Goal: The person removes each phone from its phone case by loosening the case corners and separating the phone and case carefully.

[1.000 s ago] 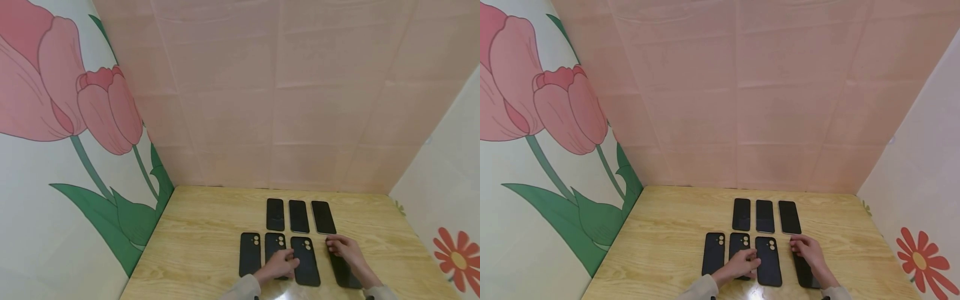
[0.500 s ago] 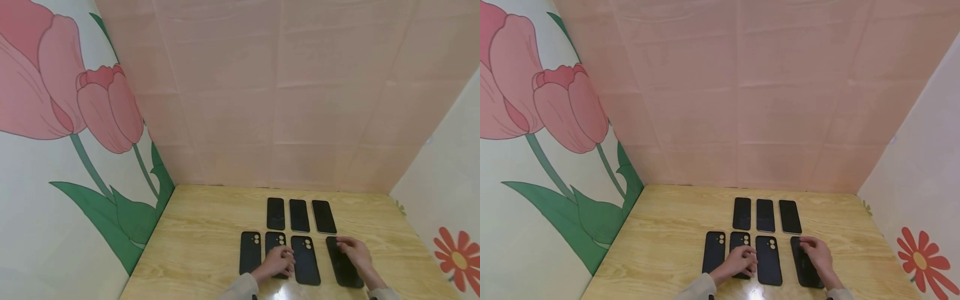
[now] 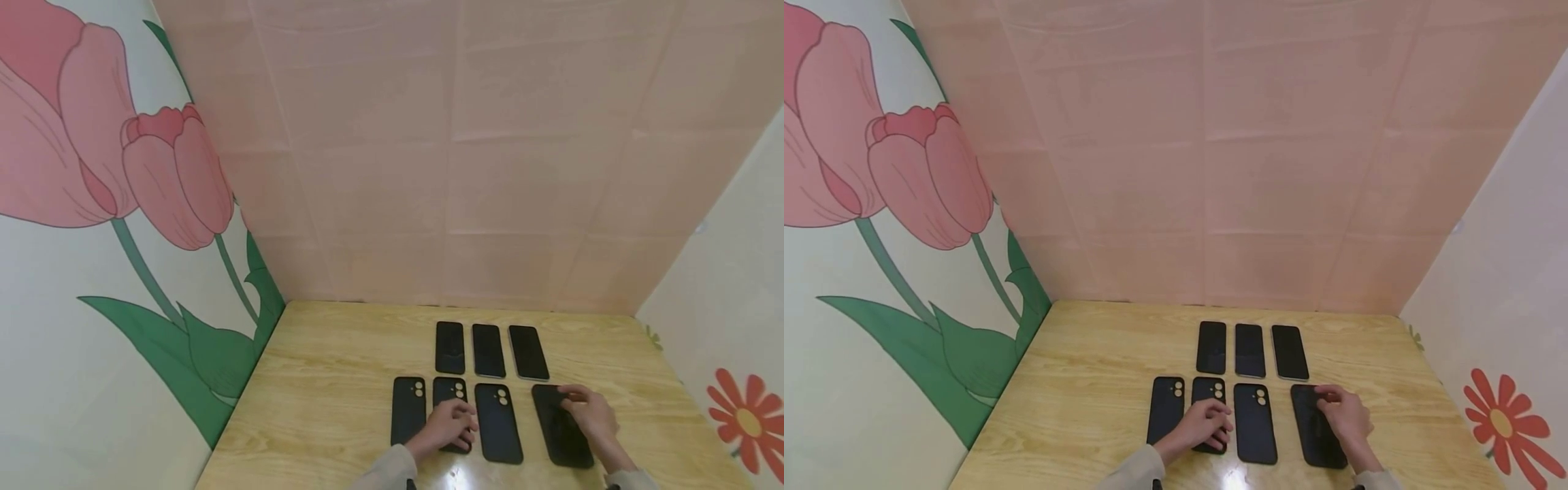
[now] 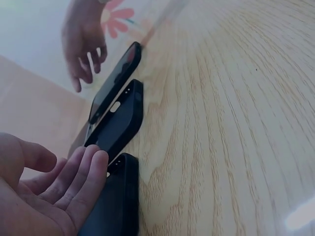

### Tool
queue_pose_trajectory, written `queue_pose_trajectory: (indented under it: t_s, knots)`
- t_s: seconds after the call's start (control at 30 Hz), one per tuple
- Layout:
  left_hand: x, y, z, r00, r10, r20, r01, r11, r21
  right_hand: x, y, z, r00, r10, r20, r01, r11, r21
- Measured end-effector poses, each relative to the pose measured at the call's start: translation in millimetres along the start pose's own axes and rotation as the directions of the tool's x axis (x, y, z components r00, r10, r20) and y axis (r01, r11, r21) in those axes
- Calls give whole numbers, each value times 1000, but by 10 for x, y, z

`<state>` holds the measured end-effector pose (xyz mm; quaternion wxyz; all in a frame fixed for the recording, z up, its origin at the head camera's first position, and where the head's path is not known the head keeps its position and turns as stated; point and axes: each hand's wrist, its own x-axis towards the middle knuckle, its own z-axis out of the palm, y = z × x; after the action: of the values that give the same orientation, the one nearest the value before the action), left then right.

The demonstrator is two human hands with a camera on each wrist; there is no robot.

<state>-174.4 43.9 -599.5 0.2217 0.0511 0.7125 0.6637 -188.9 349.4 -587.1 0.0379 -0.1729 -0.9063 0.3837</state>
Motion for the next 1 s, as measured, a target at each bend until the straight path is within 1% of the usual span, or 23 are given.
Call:
queue_pose_trajectory:
  t_s: [0.17,0.3,0.37,0.47,0.6,0.67,0.73,0.87,0.93,1.0]
  knots:
    - [-2,-4,-33,1000,7,1,-7,1000,-5,-38,18,-3,1000,19,-8,-19,999,-48]
    - [1,15,-63,1000,-9,-4,9,1000,10,-61,50,18,997,72,1,-72,996,-43]
    - [0,26,-77,1000,-15,0,15,1000,12,-60,66,29,996,85,5,-85,995,-55]
    - [2,36,-93,1000,-17,4,17,1000,13,-40,79,39,997,79,24,-76,993,-88]
    - [12,37,-99,1000,-9,2,9,1000,9,-16,71,56,994,68,87,-56,989,-136]
    - [19,34,-100,1000,-6,-1,6,1000,12,-17,58,76,991,79,111,-61,985,-159]
    - [24,25,-101,1000,-9,-4,9,1000,13,-21,48,100,990,78,116,-55,980,-191]
    - [28,-9,-99,1000,-18,-11,18,999,26,-26,69,149,992,51,119,-19,966,-257]
    - [22,-23,-92,1000,-18,-13,19,999,27,-23,95,167,991,44,124,-9,963,-270]
    - [17,-30,-86,1000,-19,-16,20,999,26,-14,113,187,991,54,126,-18,962,-272]
